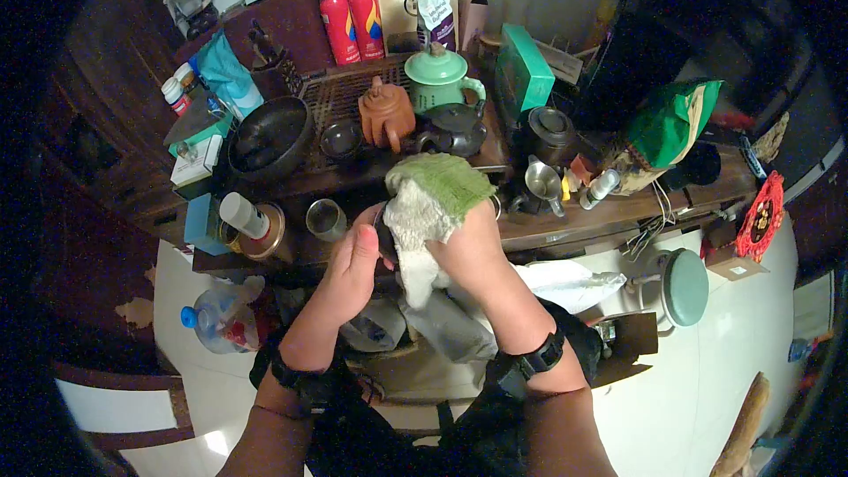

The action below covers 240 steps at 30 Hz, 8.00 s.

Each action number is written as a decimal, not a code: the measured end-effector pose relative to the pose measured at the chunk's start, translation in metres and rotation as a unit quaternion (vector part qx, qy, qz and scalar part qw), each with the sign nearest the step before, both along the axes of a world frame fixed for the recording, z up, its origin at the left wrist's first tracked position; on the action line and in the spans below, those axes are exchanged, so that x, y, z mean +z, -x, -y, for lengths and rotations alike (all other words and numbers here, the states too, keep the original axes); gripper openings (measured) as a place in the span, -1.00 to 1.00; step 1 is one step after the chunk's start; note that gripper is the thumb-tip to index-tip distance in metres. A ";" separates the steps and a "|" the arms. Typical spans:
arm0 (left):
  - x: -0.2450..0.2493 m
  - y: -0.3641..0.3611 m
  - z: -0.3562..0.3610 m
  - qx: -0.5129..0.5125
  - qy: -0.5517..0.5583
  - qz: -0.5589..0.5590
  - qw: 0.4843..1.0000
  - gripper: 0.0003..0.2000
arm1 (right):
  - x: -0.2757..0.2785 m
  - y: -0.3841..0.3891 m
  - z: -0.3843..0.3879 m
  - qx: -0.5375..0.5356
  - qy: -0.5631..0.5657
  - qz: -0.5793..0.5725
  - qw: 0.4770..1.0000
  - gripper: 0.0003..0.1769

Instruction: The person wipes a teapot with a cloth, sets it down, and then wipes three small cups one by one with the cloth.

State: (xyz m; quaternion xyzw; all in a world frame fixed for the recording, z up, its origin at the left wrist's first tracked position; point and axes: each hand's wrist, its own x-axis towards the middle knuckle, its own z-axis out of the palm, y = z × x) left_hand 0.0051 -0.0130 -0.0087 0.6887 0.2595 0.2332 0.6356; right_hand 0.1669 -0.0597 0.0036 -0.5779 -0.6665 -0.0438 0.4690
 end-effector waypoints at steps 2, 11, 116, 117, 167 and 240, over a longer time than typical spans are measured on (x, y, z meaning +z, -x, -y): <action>-0.002 -0.007 0.006 0.053 -0.120 0.068 0.989 -0.51 | -0.009 -0.002 -0.001 -0.030 0.004 -0.018 0.999 -0.65; -0.002 0.001 -0.001 0.007 -0.037 0.004 0.999 -0.51 | -0.002 0.000 0.001 0.035 0.019 -0.022 0.999 -0.61; -0.021 -0.007 -0.003 0.112 -0.030 0.335 0.935 -0.84 | -0.033 0.033 0.002 0.175 0.116 -0.557 0.803 -0.54; -0.022 -0.008 0.003 0.123 0.050 0.331 0.934 -0.85 | -0.042 0.025 -0.002 0.152 0.117 -0.467 0.863 -0.54; -0.039 -0.010 -0.004 0.036 0.251 0.443 0.860 -0.89 | -0.006 0.025 -0.001 0.193 0.087 -0.770 0.601 -0.68; -0.036 -0.011 -0.001 0.034 0.334 0.383 0.861 -0.85 | -0.026 0.020 -0.006 0.166 0.046 -0.721 0.672 -0.64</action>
